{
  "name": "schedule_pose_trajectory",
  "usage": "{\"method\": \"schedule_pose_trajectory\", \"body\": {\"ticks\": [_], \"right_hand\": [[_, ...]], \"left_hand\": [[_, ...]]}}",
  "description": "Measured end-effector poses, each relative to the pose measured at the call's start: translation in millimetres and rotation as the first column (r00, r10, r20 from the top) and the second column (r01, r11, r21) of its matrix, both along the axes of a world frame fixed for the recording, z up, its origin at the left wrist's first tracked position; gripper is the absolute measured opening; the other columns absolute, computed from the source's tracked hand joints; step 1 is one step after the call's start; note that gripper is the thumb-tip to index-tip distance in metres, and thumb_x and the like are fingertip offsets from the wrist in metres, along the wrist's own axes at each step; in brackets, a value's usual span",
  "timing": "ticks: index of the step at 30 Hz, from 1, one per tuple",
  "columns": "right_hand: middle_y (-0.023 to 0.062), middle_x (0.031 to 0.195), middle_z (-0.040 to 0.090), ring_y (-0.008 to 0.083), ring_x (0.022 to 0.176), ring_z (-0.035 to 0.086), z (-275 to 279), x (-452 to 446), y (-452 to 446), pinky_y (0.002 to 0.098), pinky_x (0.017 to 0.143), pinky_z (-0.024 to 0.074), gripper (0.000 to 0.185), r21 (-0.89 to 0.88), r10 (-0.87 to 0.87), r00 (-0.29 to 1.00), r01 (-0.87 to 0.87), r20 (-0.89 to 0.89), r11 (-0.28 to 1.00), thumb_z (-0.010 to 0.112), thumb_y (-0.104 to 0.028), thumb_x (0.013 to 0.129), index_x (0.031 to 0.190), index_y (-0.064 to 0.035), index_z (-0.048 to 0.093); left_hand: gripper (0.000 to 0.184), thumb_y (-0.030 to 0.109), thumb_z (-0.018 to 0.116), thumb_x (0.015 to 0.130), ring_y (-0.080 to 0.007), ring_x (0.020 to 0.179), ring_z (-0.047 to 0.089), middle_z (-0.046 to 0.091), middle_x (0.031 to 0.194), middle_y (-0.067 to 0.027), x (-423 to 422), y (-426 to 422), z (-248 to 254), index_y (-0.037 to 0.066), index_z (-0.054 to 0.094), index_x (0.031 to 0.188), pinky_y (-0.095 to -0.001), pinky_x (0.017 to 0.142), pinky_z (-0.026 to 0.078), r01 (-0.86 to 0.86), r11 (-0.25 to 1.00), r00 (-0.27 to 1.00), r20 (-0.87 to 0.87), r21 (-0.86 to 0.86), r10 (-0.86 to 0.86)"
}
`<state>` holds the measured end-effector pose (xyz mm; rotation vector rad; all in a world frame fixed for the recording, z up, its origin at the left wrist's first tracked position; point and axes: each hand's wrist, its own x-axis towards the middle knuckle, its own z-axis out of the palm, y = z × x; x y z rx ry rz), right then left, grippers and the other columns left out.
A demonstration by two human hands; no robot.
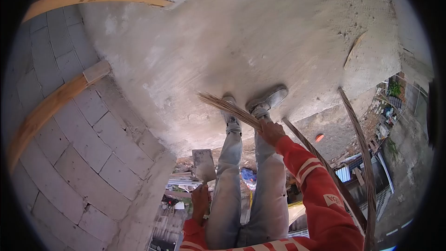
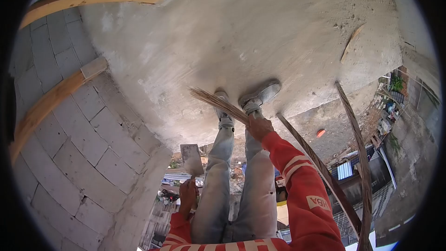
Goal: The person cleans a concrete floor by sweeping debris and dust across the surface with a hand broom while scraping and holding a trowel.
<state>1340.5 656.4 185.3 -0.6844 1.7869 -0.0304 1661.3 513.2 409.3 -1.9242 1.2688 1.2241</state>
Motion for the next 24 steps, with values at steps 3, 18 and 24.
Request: {"method": "schedule_pose_trajectory", "body": {"ticks": [3,18,24], "right_hand": [[0.0268,0.097,0.069,0.0476,0.092,0.067,-32,-59,30,0.0577,0.084,0.0515,0.043,0.195,-0.173,0.961,0.217,-0.217,0.956,0.062,-0.041,0.094,0.115,-0.0053,0.054],[0.0279,0.097,0.069,0.0481,0.089,0.068,6,109,-73,0.0580,0.080,0.0524,0.056,-0.164,-0.135,0.978,0.161,0.162,0.973,0.065,-0.033,0.092,0.140,-0.0157,0.043],[0.0257,0.108,0.070,0.0482,0.100,0.066,-52,-65,13,0.0571,0.084,0.0515,0.055,0.088,-0.388,0.846,0.446,-0.365,0.891,0.066,-0.035,0.092,0.142,-0.0202,0.049]], "left_hand": [[0.035,0.024,0.052,0.100,-0.0128,0.047,0.052,0.054,0.056,-0.0039,14,-6,7,0.000,0.058,0.075,-0.0310,0.046,0.042,-0.024,1.000,0.999,-0.034,-0.002,0.024],[0.036,0.028,0.054,0.100,-0.0133,0.048,0.054,0.056,0.057,-0.0042,42,7,-7,0.001,0.058,0.076,-0.0323,0.048,0.043,-0.080,0.997,0.997,-0.005,0.003,0.080],[0.033,0.026,0.054,0.100,-0.0132,0.049,0.054,0.055,0.058,-0.0039,56,-5,-4,0.001,0.058,0.078,-0.0318,0.047,0.044,-0.124,0.992,0.992,-0.011,-0.023,0.124]]}}
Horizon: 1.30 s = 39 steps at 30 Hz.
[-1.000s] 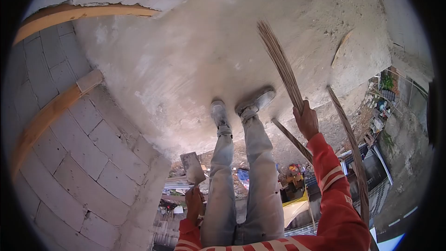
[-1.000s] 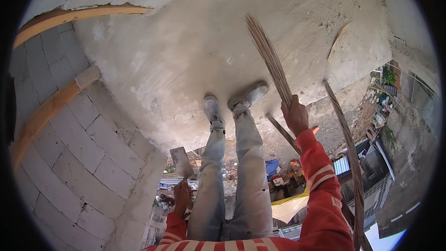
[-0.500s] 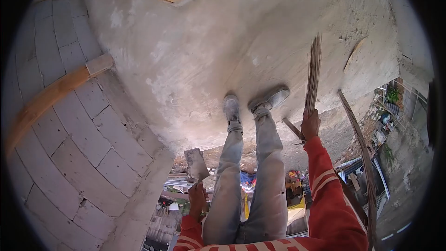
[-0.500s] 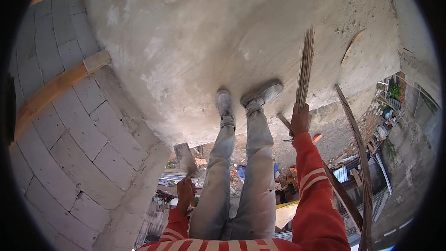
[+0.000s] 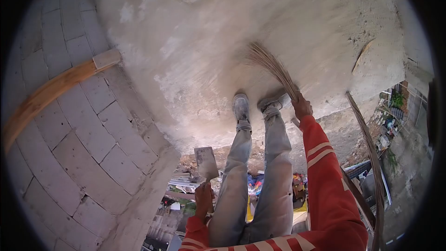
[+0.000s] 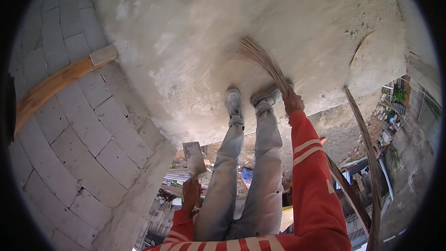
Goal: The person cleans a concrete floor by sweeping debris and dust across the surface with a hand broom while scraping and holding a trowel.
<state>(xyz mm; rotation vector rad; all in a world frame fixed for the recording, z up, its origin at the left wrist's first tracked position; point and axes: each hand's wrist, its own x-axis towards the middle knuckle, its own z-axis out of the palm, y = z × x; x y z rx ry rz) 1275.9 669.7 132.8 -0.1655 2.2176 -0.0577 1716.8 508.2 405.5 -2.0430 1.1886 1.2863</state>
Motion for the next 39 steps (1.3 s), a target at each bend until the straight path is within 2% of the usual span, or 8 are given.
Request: {"method": "schedule_pose_trajectory", "body": {"ticks": [2,5,7,11,19,22,30,39], "right_hand": [[0.0258,0.110,0.069,0.0489,0.101,0.065,-9,-52,50,0.0595,0.088,0.0492,0.061,-0.134,-0.130,0.961,0.100,-0.243,0.986,0.061,-0.041,0.094,0.148,-0.0198,0.042],[0.0247,0.095,0.069,0.0432,0.076,0.069,33,-105,70,0.0497,0.060,0.0561,0.060,-0.241,-0.476,0.853,0.426,-0.215,0.872,0.062,-0.033,0.096,0.146,-0.0079,0.040],[0.0244,0.089,0.067,0.0403,0.066,0.068,79,-95,54,0.0453,0.048,0.0533,0.059,-0.341,-0.400,0.889,0.314,-0.221,0.886,0.063,-0.032,0.096,0.145,-0.0082,0.040],[0.0336,0.107,0.066,0.0559,0.096,0.062,126,-49,-8,0.0599,0.081,0.0488,0.062,-0.393,-0.202,0.979,0.194,0.021,0.899,0.061,-0.026,0.096,0.149,-0.0119,0.031],[0.0265,0.097,0.070,0.0483,0.093,0.068,65,-49,-124,0.0591,0.084,0.0515,0.065,-0.431,0.211,0.955,-0.104,0.210,0.896,0.064,-0.034,0.093,0.149,-0.0215,0.035],[0.0267,0.105,0.069,0.0469,0.102,0.065,5,-109,-100,0.0564,0.089,0.0501,0.060,-0.312,-0.026,0.972,0.100,0.234,0.945,0.065,-0.031,0.091,0.146,-0.0191,0.045],[0.0261,0.120,0.066,0.0458,0.109,0.063,-56,-375,95,0.0528,0.091,0.0496,0.057,-0.363,-0.461,0.850,0.357,-0.256,0.861,0.063,-0.034,0.092,0.143,-0.0122,0.051],[0.0292,0.099,0.069,0.0483,0.091,0.067,80,-367,131,0.0540,0.079,0.0534,0.061,-0.448,-0.498,0.865,0.423,-0.061,0.788,0.065,-0.026,0.093,0.148,-0.0102,0.042]], "left_hand": [[0.032,0.024,0.053,0.100,-0.0131,0.049,0.053,0.055,0.059,-0.0038,13,1,-5,0.002,0.058,0.078,-0.0311,0.045,0.044,-0.110,0.994,0.994,-0.003,-0.024,0.110],[0.031,0.023,0.052,0.101,-0.0126,0.047,0.052,0.054,0.060,-0.0036,9,-2,-7,0.003,0.055,0.077,-0.0302,0.044,0.045,-0.233,0.972,0.972,-0.040,-0.002,0.233],[0.031,0.023,0.052,0.101,-0.0121,0.047,0.052,0.054,0.060,-0.0035,17,3,-13,0.004,0.054,0.077,-0.0300,0.044,0.045,-0.279,0.960,0.958,-0.063,0.000,0.279],[0.037,0.026,0.052,0.100,-0.0150,0.049,0.050,0.054,0.060,-0.0037,-14,-11,-1,0.003,0.056,0.073,-0.0349,0.049,0.040,0.210,0.972,0.975,-0.054,-0.103,-0.216],[0.041,0.028,0.050,0.102,-0.0139,0.048,0.051,0.053,0.056,-0.0033,-91,-43,-6,0.003,0.054,0.070,-0.0332,0.047,0.041,0.080,0.992,0.996,-0.023,-0.096,-0.083],[0.038,0.025,0.049,0.102,-0.0130,0.046,0.052,0.053,0.056,-0.0035,-130,-42,8,0.004,0.054,0.071,-0.0313,0.044,0.042,0.026,0.994,1.000,0.009,-0.110,-0.025],[0.037,0.026,0.053,0.099,-0.0143,0.047,0.056,0.059,0.056,-0.0054,-250,-12,55,0.001,0.060,0.072,-0.0331,0.045,0.044,0.403,0.914,0.903,0.138,0.052,-0.406],[0.037,0.026,0.053,0.098,-0.0182,0.047,0.059,0.062,0.059,-0.0091,-371,-6,71,-0.002,0.063,0.077,-0.0353,0.048,0.048,0.561,0.822,0.815,0.111,0.096,-0.569]]}}
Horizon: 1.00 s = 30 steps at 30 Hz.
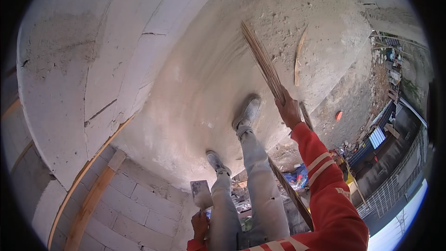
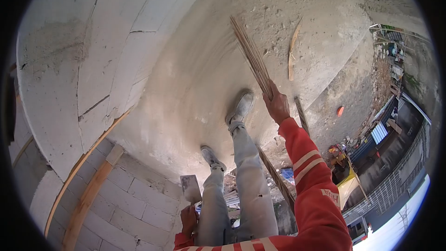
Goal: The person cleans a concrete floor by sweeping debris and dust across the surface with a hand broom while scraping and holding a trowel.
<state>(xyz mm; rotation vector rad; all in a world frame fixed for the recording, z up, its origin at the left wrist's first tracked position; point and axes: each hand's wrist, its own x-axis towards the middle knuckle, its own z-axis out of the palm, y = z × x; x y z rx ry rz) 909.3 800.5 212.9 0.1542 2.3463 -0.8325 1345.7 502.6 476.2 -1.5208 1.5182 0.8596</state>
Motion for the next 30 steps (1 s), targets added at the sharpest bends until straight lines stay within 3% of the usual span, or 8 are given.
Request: {"method": "schedule_pose_trajectory", "body": {"ticks": [4,12,17,19,22,24,28,30], "right_hand": [[0.0218,0.095,0.070,0.0457,0.089,0.068,-16,21,42,0.0557,0.080,0.0528,0.060,0.185,0.393,0.867,-0.459,0.307,0.869,0.065,-0.033,0.093,0.148,-0.0271,0.042],[0.0215,0.100,0.071,0.0438,0.094,0.068,-17,-139,113,0.0551,0.082,0.0528,0.051,0.371,0.074,0.997,-0.078,0.024,0.925,0.064,-0.027,0.092,0.140,-0.0213,0.051],[0.0294,0.106,0.069,0.0527,0.095,0.064,-19,-62,67,0.0568,0.088,0.0490,0.069,-0.052,-0.273,0.956,0.269,-0.109,0.962,0.066,-0.032,0.091,0.147,-0.0063,0.037],[0.0348,0.102,0.066,0.0545,0.095,0.063,34,-34,28,0.0554,0.085,0.0497,0.073,-0.091,-0.497,0.843,0.522,0.206,0.848,0.068,-0.036,0.090,0.146,-0.0028,0.035],[0.0289,0.092,0.064,0.0475,0.080,0.066,35,46,-43,0.0516,0.077,0.0532,0.072,-0.180,-0.745,0.661,0.747,0.091,0.640,0.070,-0.033,0.089,0.142,0.0012,0.035],[0.0199,0.078,0.061,0.0251,0.047,0.060,55,63,-94,0.0410,0.044,0.0513,0.065,-0.005,-0.885,0.362,0.926,0.293,0.377,0.067,-0.025,0.089,0.140,-0.0013,0.034],[0.0084,0.062,0.049,0.0215,0.045,0.052,10,68,-162,0.0375,0.041,0.0471,0.038,0.134,-0.844,-0.360,0.933,0.398,-0.334,0.064,-0.019,0.094,0.119,-0.0097,0.038],[0.0071,0.065,0.049,0.0218,0.045,0.052,-26,26,-168,0.0376,0.040,0.0481,0.033,0.136,-0.773,-0.507,0.858,0.382,-0.495,0.063,-0.017,0.094,0.110,-0.0098,0.036]], "left_hand": [[0.036,0.025,0.052,0.099,-0.0174,0.047,0.058,0.061,0.058,-0.0086,-43,-18,-12,-0.002,0.062,0.078,-0.0344,0.048,0.047,0.035,0.999,0.999,-0.034,-0.010,-0.036],[0.035,0.023,0.051,0.101,-0.0151,0.046,0.055,0.057,0.057,-0.0062,-145,-54,-16,0.000,0.058,0.075,-0.0327,0.046,0.045,0.089,0.995,0.985,-0.146,-0.051,-0.095],[0.042,0.026,0.051,0.101,-0.0227,0.049,0.056,0.059,0.058,-0.0150,-203,-79,-21,-0.006,0.059,0.074,-0.0420,0.051,0.042,0.510,0.854,0.830,-0.202,-0.103,-0.520],[0.045,0.029,0.051,0.100,-0.0269,0.052,0.057,0.059,0.061,-0.0196,-214,-105,-40,-0.008,0.060,0.076,-0.0459,0.055,0.041,0.630,0.764,0.719,-0.266,-0.143,-0.642],[0.048,0.033,0.051,0.100,-0.0302,0.055,0.058,0.060,0.064,-0.0234,-257,-148,-77,-0.009,0.061,0.079,-0.0487,0.058,0.040,0.677,0.728,0.688,-0.262,-0.108,-0.677],[0.048,0.034,0.051,0.100,-0.0297,0.055,0.056,0.060,0.064,-0.0236,-296,-169,-106,-0.009,0.061,0.080,-0.0483,0.058,0.040,0.710,0.700,0.663,-0.266,-0.070,-0.699],[0.048,0.033,0.050,0.100,-0.0241,0.052,0.050,0.055,0.058,-0.0173,-414,-190,-108,-0.007,0.057,0.074,-0.0448,0.056,0.040,0.812,0.584,0.564,-0.233,-0.020,-0.792],[0.043,0.029,0.048,0.101,-0.0173,0.050,0.049,0.049,0.055,-0.0063,-480,-173,-101,0.001,0.051,0.069,-0.0381,0.051,0.040,0.746,0.666,0.653,-0.196,0.001,-0.731]]}}
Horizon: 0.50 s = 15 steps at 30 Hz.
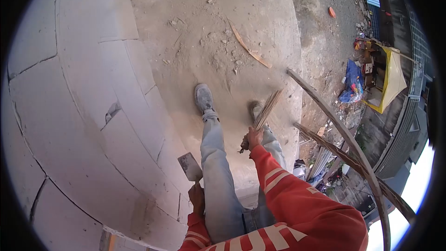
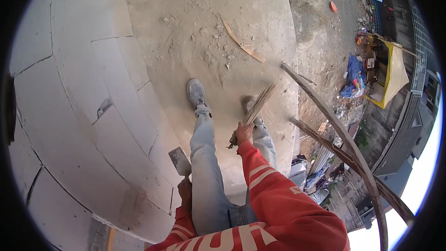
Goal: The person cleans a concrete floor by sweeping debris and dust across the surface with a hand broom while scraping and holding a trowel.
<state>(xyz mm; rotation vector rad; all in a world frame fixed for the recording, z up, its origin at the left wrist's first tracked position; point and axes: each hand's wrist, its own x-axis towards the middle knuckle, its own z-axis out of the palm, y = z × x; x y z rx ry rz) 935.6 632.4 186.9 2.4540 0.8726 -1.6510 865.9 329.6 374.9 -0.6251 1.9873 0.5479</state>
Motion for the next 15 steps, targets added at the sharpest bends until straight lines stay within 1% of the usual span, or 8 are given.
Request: {"method": "schedule_pose_trajectory", "body": {"ticks": [1,2,3,4,6,9,12,15], "right_hand": [[0.0083,0.067,0.052,0.0226,0.047,0.055,-30,-19,-8,0.0385,0.042,0.0500,0.036,0.075,0.002,0.999,-0.004,0.032,0.997,0.065,-0.018,0.092,0.111,-0.0086,0.036],[0.0122,0.071,0.059,0.0248,0.052,0.062,-63,-37,-15,0.0411,0.046,0.0537,0.037,0.162,0.241,0.965,-0.255,0.106,0.953,0.066,-0.020,0.090,0.111,-0.0068,0.038],[0.0160,0.074,0.062,0.0280,0.055,0.065,-73,-72,-16,0.0432,0.051,0.0553,0.038,0.115,0.245,0.961,-0.260,0.126,0.959,0.066,-0.022,0.089,0.111,-0.0050,0.040],[0.0197,0.078,0.065,0.0312,0.058,0.068,-80,-114,-15,0.0454,0.056,0.0569,0.040,0.069,0.255,0.957,-0.266,0.138,0.962,0.067,-0.023,0.088,0.111,-0.0032,0.042],[0.0248,0.082,0.066,0.0365,0.061,0.069,-91,-166,-25,0.0484,0.064,0.0564,0.047,0.209,0.467,0.874,-0.485,0.133,0.849,0.066,-0.026,0.089,0.119,0.0015,0.043],[0.0344,0.103,0.063,0.0516,0.094,0.062,-53,-197,-25,0.0558,0.085,0.0494,0.061,0.309,0.517,0.855,-0.500,0.032,0.809,0.064,-0.024,0.089,0.136,0.0023,0.035],[0.0355,0.110,0.061,0.0544,0.102,0.060,18,-193,-22,0.0577,0.089,0.0469,0.068,0.467,0.568,0.823,-0.512,0.027,0.720,0.065,-0.024,0.089,0.142,0.0017,0.031],[0.0352,0.116,0.059,0.0542,0.104,0.059,41,-145,-35,0.0572,0.089,0.0464,0.068,0.158,0.276,0.961,-0.273,0.004,0.949,0.067,-0.025,0.089,0.142,0.0010,0.033]], "left_hand": [[0.041,0.028,0.047,0.101,-0.0160,0.049,0.048,0.049,0.055,-0.0043,-30,12,3,0.003,0.049,0.069,-0.0363,0.050,0.040,-0.113,0.993,0.993,0.028,-0.017,0.114],[0.039,0.027,0.047,0.101,-0.0147,0.049,0.048,0.048,0.056,-0.0024,-48,14,5,0.005,0.048,0.069,-0.0346,0.048,0.040,-0.228,0.973,0.972,0.056,-0.044,0.230],[0.035,0.024,0.046,0.101,-0.0130,0.046,0.046,0.050,0.057,-0.0022,-58,-5,-6,0.008,0.046,0.070,-0.0304,0.044,0.039,-0.324,0.944,0.945,0.058,0.063,0.321],[0.035,0.024,0.046,0.101,-0.0135,0.045,0.046,0.050,0.056,-0.0026,-75,-5,-7,0.008,0.046,0.070,-0.0306,0.044,0.039,-0.321,0.946,0.947,0.053,0.050,0.318],[0.034,0.024,0.046,0.101,-0.0143,0.043,0.046,0.050,0.055,-0.0033,-109,8,-6,0.008,0.046,0.071,-0.0310,0.043,0.038,-0.316,0.948,0.948,0.043,0.027,0.314],[0.032,0.023,0.048,0.101,-0.0152,0.043,0.047,0.051,0.055,-0.0050,-140,4,-11,0.008,0.046,0.073,-0.0307,0.043,0.040,-0.227,0.971,0.971,0.091,0.072,0.221],[0.032,0.023,0.049,0.100,-0.0158,0.043,0.048,0.051,0.055,-0.0059,-160,11,-10,0.007,0.047,0.073,-0.0311,0.043,0.041,-0.169,0.980,0.979,0.134,0.106,0.154],[0.031,0.023,0.050,0.100,-0.0163,0.043,0.048,0.052,0.055,-0.0062,-169,10,-10,0.007,0.049,0.074,-0.0313,0.043,0.041,-0.190,0.977,0.971,0.167,0.099,0.172]]}}
